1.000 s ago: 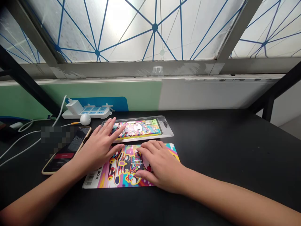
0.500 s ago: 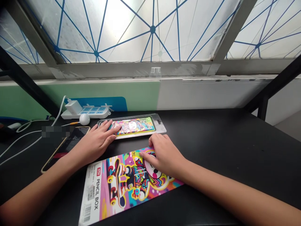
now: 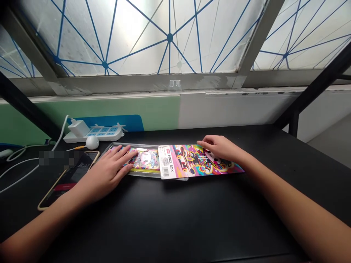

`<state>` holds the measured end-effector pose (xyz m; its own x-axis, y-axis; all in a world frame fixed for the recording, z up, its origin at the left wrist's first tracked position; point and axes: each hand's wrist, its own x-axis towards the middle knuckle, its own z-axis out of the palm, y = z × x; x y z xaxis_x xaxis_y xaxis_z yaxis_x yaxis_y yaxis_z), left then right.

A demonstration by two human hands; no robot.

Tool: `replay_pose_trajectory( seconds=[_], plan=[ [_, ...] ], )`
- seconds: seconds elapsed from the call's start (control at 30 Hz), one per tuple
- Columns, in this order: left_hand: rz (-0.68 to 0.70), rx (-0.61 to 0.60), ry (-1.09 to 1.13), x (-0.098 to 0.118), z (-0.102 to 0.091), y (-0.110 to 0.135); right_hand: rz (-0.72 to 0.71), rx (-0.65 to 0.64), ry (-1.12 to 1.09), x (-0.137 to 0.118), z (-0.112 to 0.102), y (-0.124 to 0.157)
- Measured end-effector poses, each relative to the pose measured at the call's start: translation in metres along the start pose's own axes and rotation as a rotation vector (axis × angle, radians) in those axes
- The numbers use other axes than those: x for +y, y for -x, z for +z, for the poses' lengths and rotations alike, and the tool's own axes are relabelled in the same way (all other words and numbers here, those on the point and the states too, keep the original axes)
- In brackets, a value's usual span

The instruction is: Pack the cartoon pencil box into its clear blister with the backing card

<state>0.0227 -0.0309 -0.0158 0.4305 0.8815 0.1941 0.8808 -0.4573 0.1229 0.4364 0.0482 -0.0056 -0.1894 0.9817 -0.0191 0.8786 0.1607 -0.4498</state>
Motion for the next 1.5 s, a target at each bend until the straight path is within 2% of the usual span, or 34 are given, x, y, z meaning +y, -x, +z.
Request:
replay_pose_trajectory(
  seconds=[0.07,0.13,0.23,0.33,0.43,0.57,0.77,1.1,1.4,1.5],
  plan=[
    [0.042,0.04,-0.045,0.002,-0.002,0.001,-0.079,0.118,-0.021,-0.013,0.008,0.004],
    [0.067,0.069,-0.059,0.006,-0.005,0.003,-0.14,0.171,-0.046,-0.03,0.019,0.01],
    [0.065,0.089,-0.056,0.01,-0.01,0.005,-0.181,0.146,-0.059,-0.052,0.035,0.017],
    [0.047,0.086,-0.053,0.011,-0.01,0.006,-0.148,0.075,-0.066,-0.06,0.042,0.02],
    [0.04,0.075,-0.038,0.008,-0.009,0.005,-0.104,-0.037,-0.088,-0.054,0.035,0.018],
    [0.054,0.071,-0.037,0.006,-0.008,0.005,-0.029,-0.159,-0.091,-0.028,0.017,0.009],
    [0.084,0.073,-0.037,0.005,-0.007,0.004,0.064,-0.157,-0.077,0.008,0.0,-0.006],
    [0.126,0.05,-0.034,0.0,-0.009,0.003,0.082,-0.016,-0.116,-0.017,-0.002,0.004],
    [0.138,0.003,-0.03,-0.004,-0.009,0.002,0.092,0.034,-0.049,-0.007,-0.021,0.006],
    [0.135,-0.012,-0.029,-0.005,-0.009,0.003,0.103,0.03,-0.062,-0.007,-0.02,0.006]
  ],
)
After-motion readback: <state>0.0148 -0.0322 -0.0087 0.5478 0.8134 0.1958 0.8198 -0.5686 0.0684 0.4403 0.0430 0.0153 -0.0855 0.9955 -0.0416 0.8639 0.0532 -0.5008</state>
